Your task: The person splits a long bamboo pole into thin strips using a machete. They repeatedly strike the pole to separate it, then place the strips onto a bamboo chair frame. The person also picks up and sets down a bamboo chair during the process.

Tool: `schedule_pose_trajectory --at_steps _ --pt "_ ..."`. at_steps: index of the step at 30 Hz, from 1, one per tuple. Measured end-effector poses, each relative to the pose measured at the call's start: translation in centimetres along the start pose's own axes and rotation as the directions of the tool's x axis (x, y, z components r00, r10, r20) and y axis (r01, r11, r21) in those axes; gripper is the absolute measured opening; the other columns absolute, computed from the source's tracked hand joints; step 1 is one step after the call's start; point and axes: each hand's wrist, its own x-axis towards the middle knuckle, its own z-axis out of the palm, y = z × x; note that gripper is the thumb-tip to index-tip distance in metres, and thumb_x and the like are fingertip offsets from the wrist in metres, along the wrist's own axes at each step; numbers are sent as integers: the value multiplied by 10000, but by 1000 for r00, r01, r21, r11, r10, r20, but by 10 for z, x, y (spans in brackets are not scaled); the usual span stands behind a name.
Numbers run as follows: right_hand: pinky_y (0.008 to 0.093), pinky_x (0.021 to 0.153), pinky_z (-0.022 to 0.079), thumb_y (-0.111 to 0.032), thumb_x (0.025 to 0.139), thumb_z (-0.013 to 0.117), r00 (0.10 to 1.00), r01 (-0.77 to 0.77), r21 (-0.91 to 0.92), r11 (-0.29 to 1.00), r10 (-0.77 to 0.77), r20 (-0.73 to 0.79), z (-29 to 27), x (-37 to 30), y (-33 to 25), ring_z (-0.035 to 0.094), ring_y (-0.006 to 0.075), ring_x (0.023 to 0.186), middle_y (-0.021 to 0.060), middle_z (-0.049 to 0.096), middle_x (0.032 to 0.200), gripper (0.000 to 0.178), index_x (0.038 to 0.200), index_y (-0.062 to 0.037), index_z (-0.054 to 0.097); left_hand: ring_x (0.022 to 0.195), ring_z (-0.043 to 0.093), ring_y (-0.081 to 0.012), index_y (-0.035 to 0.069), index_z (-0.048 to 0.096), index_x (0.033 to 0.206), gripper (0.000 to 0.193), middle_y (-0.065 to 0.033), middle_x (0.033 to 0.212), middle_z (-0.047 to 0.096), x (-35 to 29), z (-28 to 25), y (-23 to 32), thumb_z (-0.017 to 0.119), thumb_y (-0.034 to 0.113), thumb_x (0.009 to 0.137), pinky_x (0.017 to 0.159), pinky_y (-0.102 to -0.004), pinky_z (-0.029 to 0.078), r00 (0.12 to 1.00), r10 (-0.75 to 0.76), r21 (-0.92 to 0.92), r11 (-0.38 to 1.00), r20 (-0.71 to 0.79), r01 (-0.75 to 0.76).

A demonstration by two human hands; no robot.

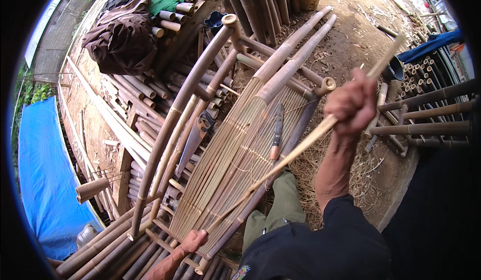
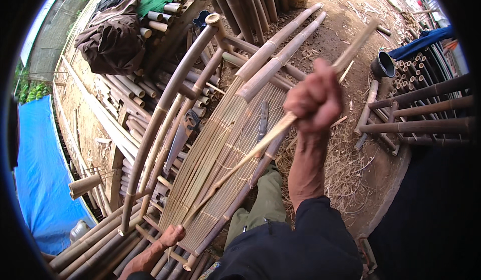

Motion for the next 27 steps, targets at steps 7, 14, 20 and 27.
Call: schedule_pose_trajectory --at_steps 7,14,20,27 --pt "195 413 338 -245 961 562 998 -60 -352 934 56 -20 104 45 34 337 19 453 -60 368 558 271 807 -104 389 532 348 -118 38 465 620 594 4 558 401 -60 28 -8 391 491 997 500 -312 318 997 63 -88 994 37 -60" --pt "327 696 549 -212 967 518 531 -820 -460 342 151 -834 -127 9 234 580 197 806 151 591 985 312 1150 32 454 592 578 -401 21 587 711 501 -198 613 575 6 -58 19 453 426 974 550 -467 424 607 281 470 865 -743 175" --pt "373 642 582 -219 980 516 367 -866 -223 448 264 -892 -311 -60 298 643 211 727 90 643 872 164 1022 -64 485 711 626 -394 6 639 851 403 -223 729 630 37 -89 0 632 409 864 651 -445 480 605 -4 307 859 -796 410" --pt "368 596 579 -214 980 503 291 -885 -233 403 87 -953 -463 -67 266 626 187 701 70 641 855 144 993 -71 516 535 481 -292 -56 573 730 354 -200 597 515 25 -91 -43 667 264 847 550 -393 405 470 -72 170 875 -880 454"
